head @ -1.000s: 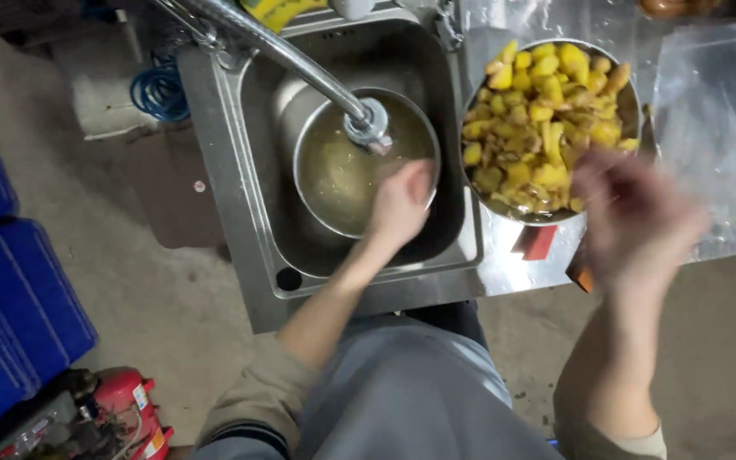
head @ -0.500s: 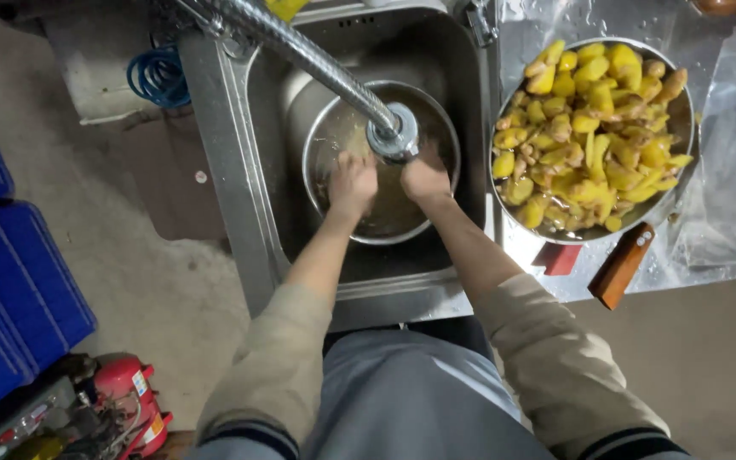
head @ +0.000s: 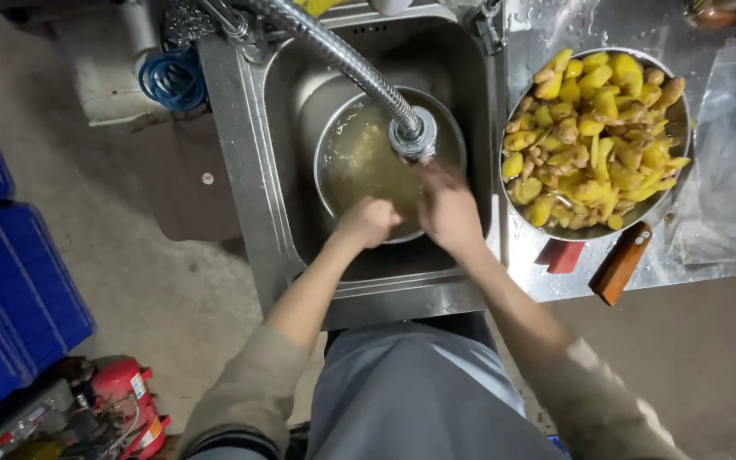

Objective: Washing and sorting ginger pieces in a stainless steel sink and transferring them between bowls.

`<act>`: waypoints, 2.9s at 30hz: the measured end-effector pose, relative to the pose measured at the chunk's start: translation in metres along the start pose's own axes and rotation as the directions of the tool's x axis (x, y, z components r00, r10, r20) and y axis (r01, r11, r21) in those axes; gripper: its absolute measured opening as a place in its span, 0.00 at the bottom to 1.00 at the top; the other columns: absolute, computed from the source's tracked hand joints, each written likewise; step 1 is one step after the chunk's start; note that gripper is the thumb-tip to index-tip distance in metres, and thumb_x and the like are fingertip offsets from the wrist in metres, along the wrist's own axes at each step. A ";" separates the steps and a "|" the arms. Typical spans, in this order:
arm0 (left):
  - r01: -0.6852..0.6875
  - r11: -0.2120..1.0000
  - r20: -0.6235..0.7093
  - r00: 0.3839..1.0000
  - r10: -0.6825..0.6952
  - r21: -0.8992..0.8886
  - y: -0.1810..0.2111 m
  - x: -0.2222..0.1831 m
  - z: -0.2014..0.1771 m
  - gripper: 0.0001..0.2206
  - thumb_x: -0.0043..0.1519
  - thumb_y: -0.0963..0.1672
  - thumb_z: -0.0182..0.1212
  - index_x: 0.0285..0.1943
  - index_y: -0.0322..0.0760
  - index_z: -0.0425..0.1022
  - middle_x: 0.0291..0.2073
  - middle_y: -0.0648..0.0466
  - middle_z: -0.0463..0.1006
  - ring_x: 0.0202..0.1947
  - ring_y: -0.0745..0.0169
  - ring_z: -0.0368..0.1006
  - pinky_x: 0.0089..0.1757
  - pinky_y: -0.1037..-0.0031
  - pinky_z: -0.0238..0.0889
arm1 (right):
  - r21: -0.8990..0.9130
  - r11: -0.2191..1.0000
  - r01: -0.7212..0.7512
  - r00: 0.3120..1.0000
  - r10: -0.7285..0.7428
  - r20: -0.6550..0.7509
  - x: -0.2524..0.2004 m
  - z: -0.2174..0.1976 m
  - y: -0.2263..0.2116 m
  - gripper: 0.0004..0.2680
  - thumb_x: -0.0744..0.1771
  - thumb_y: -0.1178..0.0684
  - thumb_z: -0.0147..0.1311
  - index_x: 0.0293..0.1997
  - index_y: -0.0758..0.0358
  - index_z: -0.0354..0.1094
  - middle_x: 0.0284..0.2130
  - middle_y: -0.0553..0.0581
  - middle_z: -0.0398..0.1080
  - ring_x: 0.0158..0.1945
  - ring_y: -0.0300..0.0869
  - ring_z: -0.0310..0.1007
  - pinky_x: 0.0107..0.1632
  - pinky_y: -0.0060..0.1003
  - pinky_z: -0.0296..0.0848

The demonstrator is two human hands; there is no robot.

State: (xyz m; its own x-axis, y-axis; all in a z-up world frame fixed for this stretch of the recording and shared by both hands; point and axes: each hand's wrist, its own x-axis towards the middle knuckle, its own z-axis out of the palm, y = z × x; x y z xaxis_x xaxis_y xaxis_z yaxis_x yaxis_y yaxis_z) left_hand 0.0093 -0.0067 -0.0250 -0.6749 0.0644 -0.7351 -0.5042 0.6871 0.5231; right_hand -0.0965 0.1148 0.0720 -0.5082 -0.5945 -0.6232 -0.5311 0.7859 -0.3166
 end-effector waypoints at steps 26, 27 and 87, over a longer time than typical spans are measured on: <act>0.056 0.373 -0.086 0.931 -0.354 -0.926 0.058 -0.035 -0.065 0.23 0.64 0.50 0.56 0.63 0.28 0.72 0.60 0.41 0.74 0.61 0.52 0.72 0.55 0.68 0.67 | 0.157 0.958 0.239 0.494 0.019 -0.869 -0.069 0.025 -0.067 0.10 0.58 0.52 0.66 0.39 0.54 0.71 0.16 0.39 0.71 0.25 0.33 0.76 0.75 0.57 0.41; 0.054 0.378 -0.090 0.932 -0.351 -0.924 0.078 -0.050 -0.073 0.23 0.64 0.50 0.56 0.63 0.28 0.72 0.60 0.41 0.74 0.61 0.52 0.72 0.55 0.68 0.67 | 0.158 0.958 0.239 0.489 0.022 -0.872 -0.071 0.017 -0.077 0.10 0.58 0.52 0.66 0.39 0.54 0.71 0.16 0.39 0.71 0.25 0.33 0.76 0.75 0.57 0.41; -0.498 0.857 -0.888 0.325 0.326 0.133 0.128 -0.064 -0.051 0.51 0.44 0.74 0.57 0.77 0.61 0.61 0.76 0.40 0.55 0.72 0.21 0.54 0.64 0.27 0.42 | 0.971 -0.231 0.065 0.975 0.222 -0.013 -0.102 0.000 0.104 0.26 0.61 0.70 0.49 0.67 0.68 0.52 0.53 0.78 0.64 0.47 0.73 0.74 0.33 0.64 0.83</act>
State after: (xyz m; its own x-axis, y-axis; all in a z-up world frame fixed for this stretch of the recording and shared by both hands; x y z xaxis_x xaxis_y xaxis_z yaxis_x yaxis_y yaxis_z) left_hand -0.0390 0.0403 0.1109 -0.8621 -0.3973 0.3147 -0.0242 0.6525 0.7574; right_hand -0.1001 0.2576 0.1029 -0.6218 -0.4075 -0.6688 0.7478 -0.0550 -0.6617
